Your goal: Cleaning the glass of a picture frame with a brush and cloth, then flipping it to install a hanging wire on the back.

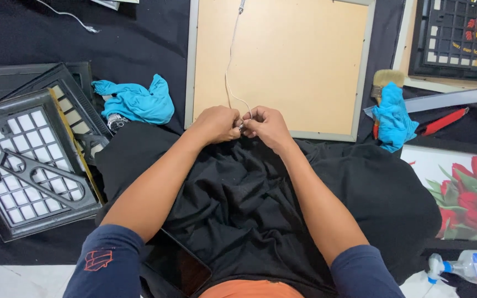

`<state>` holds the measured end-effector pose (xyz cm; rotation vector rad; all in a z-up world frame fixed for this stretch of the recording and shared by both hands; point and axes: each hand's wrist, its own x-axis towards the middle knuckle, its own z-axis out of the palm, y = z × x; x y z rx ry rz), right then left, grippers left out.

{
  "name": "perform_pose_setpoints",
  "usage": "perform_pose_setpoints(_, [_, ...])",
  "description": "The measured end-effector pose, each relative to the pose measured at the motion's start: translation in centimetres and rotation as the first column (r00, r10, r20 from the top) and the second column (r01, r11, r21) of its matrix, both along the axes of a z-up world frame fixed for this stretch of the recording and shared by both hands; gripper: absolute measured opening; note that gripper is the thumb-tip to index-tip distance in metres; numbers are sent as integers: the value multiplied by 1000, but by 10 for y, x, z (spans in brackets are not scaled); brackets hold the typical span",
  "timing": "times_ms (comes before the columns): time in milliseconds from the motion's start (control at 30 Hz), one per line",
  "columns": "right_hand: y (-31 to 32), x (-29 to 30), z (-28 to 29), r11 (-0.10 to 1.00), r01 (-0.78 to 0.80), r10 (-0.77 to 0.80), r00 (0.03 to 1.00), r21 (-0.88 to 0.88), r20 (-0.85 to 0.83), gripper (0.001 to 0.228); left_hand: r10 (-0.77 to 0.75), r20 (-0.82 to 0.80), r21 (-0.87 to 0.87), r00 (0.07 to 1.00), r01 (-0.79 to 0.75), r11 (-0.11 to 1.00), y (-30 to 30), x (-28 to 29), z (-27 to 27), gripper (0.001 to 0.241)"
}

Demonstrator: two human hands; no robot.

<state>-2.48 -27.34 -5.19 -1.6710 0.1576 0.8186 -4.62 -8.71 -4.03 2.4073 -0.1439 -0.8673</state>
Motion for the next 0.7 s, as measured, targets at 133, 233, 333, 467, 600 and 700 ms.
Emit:
perform_pose_setpoints(133, [0,0,2,1000,0,0,1000,-6,2,17,-16,-5,12,1000,16,1000,1,1,-1,35])
perform_pose_setpoints(233, [2,1,10,1000,-6,7,1000,-28,30,16,9,-9,-17,1000,-9,1000,2,2,6,36])
perform_pose_setpoints(333, [8,0,34,1000,14,-13,998,-17,58,23,57,-12,-56,998,-58,997,3,4,10,52])
perform_pose_setpoints(467, [9,-3,27,996,-36,49,986,-85,161,19,148,-39,-157,988,-152,976,17,8,-13,40])
perform_pose_setpoints(600, [4,-2,-7,936,-138,248,912,-325,327,14,143,-100,-121,985,-155,980,31,8,-13,37])
perform_pose_setpoints(700, [6,-2,-5,920,-202,323,877,-337,355,12,122,-124,-112,985,-136,984,31,8,-23,37])
